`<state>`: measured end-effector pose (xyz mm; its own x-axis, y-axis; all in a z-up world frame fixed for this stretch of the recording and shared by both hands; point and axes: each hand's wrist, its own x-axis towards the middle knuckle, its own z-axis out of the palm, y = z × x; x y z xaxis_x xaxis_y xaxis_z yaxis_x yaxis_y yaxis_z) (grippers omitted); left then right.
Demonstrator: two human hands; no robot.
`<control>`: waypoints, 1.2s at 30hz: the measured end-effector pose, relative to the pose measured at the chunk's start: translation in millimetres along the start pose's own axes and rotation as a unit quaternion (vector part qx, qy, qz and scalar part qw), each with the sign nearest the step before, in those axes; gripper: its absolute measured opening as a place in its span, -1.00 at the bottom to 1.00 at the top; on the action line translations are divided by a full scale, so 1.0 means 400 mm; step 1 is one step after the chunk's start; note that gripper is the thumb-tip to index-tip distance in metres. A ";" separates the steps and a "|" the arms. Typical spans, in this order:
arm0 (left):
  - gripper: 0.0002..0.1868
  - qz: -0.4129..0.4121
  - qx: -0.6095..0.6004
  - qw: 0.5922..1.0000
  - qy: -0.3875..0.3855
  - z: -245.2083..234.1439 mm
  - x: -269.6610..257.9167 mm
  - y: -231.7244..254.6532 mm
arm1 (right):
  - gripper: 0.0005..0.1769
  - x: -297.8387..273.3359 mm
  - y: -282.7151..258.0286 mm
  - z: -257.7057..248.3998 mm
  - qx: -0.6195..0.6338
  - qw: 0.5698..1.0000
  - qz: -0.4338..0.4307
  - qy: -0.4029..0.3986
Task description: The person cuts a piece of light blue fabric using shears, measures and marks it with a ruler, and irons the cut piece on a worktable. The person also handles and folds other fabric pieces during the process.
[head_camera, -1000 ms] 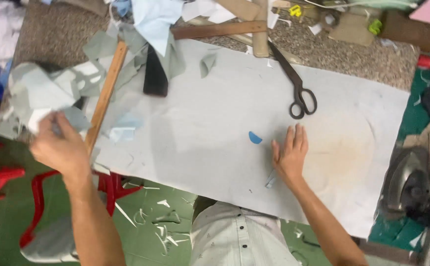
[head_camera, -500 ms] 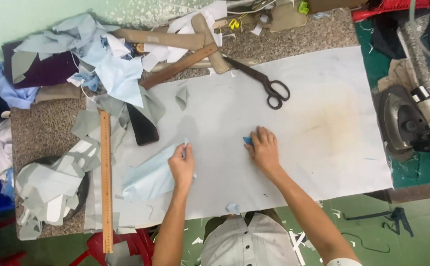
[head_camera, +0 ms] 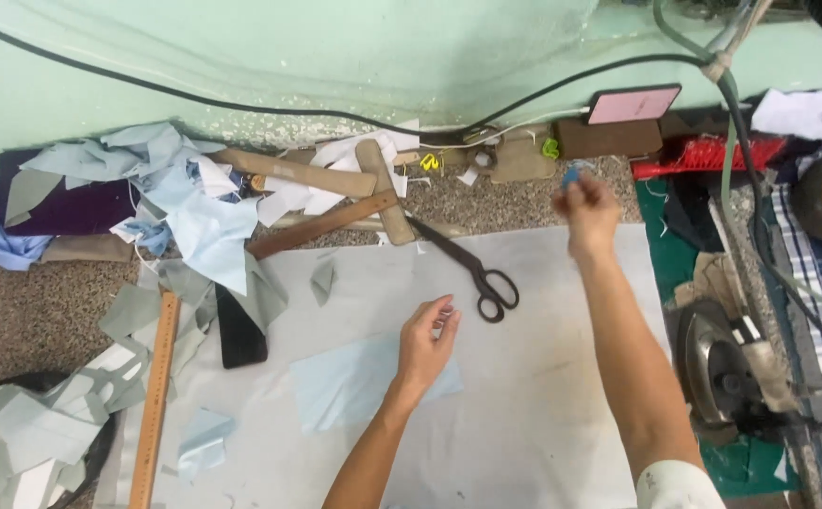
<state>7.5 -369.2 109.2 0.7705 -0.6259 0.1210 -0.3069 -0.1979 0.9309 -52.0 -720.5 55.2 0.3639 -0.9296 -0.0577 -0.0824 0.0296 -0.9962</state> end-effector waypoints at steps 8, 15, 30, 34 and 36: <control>-0.71 0.133 0.047 0.988 -0.066 0.046 0.132 0.085 | -0.78 0.402 -0.386 0.094 0.068 0.982 0.112 0.134; -0.69 0.027 0.083 0.993 -0.083 0.044 0.060 -0.077 | -0.80 0.540 -0.305 0.128 0.059 0.993 0.050 0.084; -0.77 0.009 0.339 0.910 0.238 -0.397 -0.371 -0.267 | -0.90 -0.316 0.009 -0.015 -0.331 0.891 -0.289 -0.117; -0.55 0.044 0.411 0.900 0.141 -0.418 -0.452 -0.303 | -0.45 -0.729 0.107 0.022 -0.427 0.763 -0.417 -0.248; -0.47 0.065 0.420 0.901 0.087 -0.420 -0.453 -0.313 | -0.33 -0.850 0.154 0.057 -0.473 0.729 -0.409 -0.278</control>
<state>0.2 -104.0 28.6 0.7518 -0.5707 0.3304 -0.6583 -0.6788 0.3255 -159.6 -394.1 11.9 0.9486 -0.1935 0.2504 -0.1341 -0.9625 -0.2356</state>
